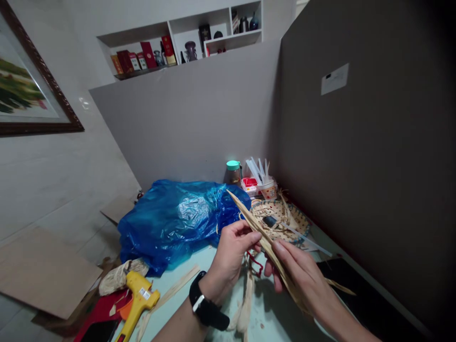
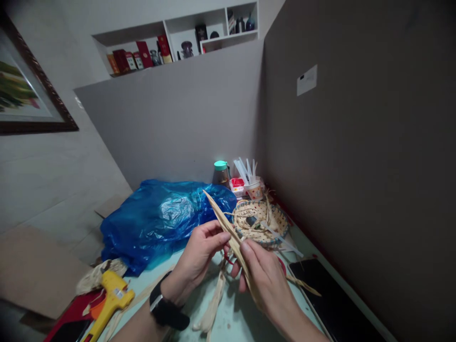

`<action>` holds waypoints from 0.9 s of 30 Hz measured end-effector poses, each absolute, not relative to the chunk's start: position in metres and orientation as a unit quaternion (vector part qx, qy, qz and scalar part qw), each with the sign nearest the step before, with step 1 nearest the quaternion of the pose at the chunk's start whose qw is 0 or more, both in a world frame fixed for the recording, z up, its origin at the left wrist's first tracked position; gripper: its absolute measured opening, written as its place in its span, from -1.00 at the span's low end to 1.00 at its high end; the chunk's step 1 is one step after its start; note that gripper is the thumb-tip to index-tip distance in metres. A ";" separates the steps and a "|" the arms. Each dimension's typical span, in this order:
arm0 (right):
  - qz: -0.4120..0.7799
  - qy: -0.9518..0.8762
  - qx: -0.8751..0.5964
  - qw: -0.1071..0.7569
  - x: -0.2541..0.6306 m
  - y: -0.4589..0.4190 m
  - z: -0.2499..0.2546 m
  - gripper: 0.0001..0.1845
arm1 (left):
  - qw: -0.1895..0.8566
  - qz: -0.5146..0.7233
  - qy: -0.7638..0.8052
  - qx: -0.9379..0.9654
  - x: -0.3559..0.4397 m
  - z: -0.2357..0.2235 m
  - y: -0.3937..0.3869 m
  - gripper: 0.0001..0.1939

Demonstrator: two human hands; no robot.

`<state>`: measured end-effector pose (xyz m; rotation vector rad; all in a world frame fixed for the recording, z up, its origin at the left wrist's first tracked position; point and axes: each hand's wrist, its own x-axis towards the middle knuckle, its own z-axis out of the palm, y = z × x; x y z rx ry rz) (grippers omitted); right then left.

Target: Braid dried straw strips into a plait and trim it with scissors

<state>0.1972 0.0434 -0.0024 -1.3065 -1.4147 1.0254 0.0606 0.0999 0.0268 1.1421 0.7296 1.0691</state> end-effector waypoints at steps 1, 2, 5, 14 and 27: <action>0.403 -0.577 -0.538 0.463 0.198 0.044 -0.002 -0.48 | 0.654 0.468 0.321 0.501 0.060 0.027 0.100 -0.80; 0.391 -0.577 -0.545 0.465 0.199 0.045 -0.003 -0.50 | 0.658 0.465 0.320 0.499 0.060 0.026 0.101 -0.80; 0.380 -0.571 -0.555 0.470 0.202 0.048 -0.008 -0.54 | 0.671 0.457 0.311 0.494 0.060 0.026 0.101 -0.79; 0.238 -0.610 -0.573 0.494 0.205 0.052 -0.010 -0.64 | 0.677 0.436 0.345 0.482 0.072 0.011 0.091 -0.76; 0.477 -0.520 -0.494 0.508 0.213 0.057 -0.001 -0.67 | 0.673 0.410 0.332 0.519 0.064 0.018 0.094 -0.89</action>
